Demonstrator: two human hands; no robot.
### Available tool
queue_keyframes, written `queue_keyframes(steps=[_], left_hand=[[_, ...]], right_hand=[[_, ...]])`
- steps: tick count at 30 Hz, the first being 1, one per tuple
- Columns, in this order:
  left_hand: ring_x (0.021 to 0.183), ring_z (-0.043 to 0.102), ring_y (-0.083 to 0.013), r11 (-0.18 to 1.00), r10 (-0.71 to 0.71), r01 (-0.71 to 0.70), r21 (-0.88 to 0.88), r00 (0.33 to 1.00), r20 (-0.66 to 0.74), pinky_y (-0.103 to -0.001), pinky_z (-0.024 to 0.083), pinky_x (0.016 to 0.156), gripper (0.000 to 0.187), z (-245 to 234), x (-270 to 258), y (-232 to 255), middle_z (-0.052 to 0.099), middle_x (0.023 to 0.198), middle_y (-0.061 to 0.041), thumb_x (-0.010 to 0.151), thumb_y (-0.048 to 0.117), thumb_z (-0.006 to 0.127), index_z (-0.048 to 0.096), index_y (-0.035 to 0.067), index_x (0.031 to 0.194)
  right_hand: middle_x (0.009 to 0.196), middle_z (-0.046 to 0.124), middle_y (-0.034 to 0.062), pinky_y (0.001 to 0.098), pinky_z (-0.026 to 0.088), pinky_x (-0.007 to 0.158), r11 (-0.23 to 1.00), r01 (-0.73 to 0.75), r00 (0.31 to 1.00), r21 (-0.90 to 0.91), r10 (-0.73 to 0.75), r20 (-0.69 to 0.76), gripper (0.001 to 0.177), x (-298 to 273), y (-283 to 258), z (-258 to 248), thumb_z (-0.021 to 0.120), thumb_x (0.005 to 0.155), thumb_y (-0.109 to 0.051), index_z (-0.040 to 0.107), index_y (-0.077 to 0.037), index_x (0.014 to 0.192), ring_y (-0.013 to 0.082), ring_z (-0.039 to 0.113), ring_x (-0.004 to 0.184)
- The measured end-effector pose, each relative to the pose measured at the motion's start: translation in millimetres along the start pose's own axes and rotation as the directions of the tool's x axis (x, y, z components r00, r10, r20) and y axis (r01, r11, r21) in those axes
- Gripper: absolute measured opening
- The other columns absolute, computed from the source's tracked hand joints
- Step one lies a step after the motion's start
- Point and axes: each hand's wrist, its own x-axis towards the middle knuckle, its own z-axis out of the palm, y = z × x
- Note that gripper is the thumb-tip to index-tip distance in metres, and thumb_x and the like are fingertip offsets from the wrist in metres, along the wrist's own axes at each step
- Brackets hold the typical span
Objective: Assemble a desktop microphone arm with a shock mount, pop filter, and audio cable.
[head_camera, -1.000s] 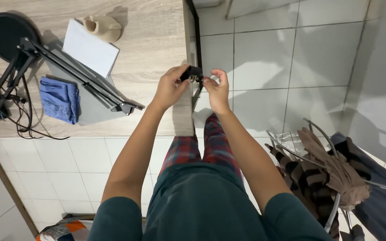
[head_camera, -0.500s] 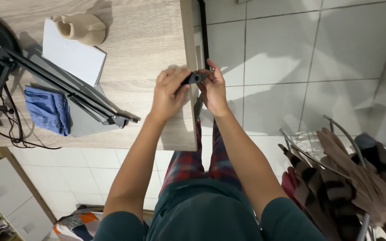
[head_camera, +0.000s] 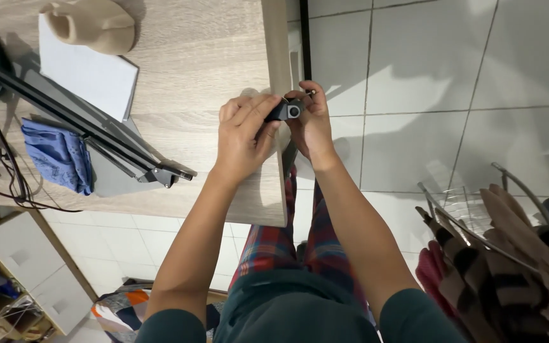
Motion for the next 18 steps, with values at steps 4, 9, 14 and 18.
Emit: queue_keyframes(steps=[4, 9, 14, 18], left_hand=[[0.117, 0.061, -0.0285, 1.0, -0.003, 0.003, -0.007, 1.0, 0.015, -0.04, 0.043, 0.105, 0.04, 3.3, -3.3, -4.3, 0.07, 0.129, -0.007, 0.094, 0.01, 0.077, 0.065, 0.009, 0.132], [0.113, 0.062, -0.0301, 1.0, 0.006, -0.007, 0.02, 1.0, 0.019, -0.04, 0.043, 0.103, 0.038, 10.0, -3.8, -5.0, 0.07, 0.126, -0.009, 0.096, 0.017, 0.079, 0.065, 0.008, 0.131], [0.113, 0.062, -0.0295, 0.999, 0.028, -0.029, 0.043, 0.999, 0.024, -0.04, 0.046, 0.106, 0.039, 17.5, -10.3, -10.2, 0.07, 0.129, -0.009, 0.097, 0.012, 0.081, 0.065, 0.008, 0.133], [0.113, 0.06, -0.0302, 0.997, 0.004, -0.008, 0.073, 0.999, 0.045, -0.038, 0.047, 0.106, 0.044, 23.4, -13.8, -11.7, 0.069, 0.131, -0.01, 0.096, 0.008, 0.082, 0.064, 0.008, 0.136]], right_hand=[[0.116, 0.06, 0.0092, 0.039, 0.059, 0.098, 0.999, 0.006, 1.0, 0.049, -0.006, 0.0, 0.051, -8.0, 1.0, 1.6, 0.053, 0.099, 0.01, 0.044, -0.014, 0.143, 0.0223, 0.063, 0.109], [0.129, 0.056, 0.0123, 0.0431, 0.056, 0.101, 0.959, 0.117, 0.993, -0.26, -0.117, 0.014, 0.084, -14.8, 3.9, 1.4, 0.054, 0.089, 0.008, 0.02, -0.026, 0.159, 0.0262, 0.061, 0.118], [0.165, 0.029, 0.0136, 0.0465, 0.039, 0.127, 0.539, 0.544, 0.83, -0.643, -0.455, 0.321, 0.072, -4.7, 15.3, -18.5, 0.075, 0.087, 0.006, 0.048, -0.014, 0.15, 0.0312, 0.03, 0.158], [0.17, 0.016, 0.0135, 0.0461, 0.039, 0.129, 0.394, 0.695, 0.711, -0.601, -0.501, 0.494, 0.059, 1.4, -2.7, -14.7, 0.088, 0.086, -0.007, 0.062, -0.011, 0.139, 0.0357, 0.021, 0.162]])
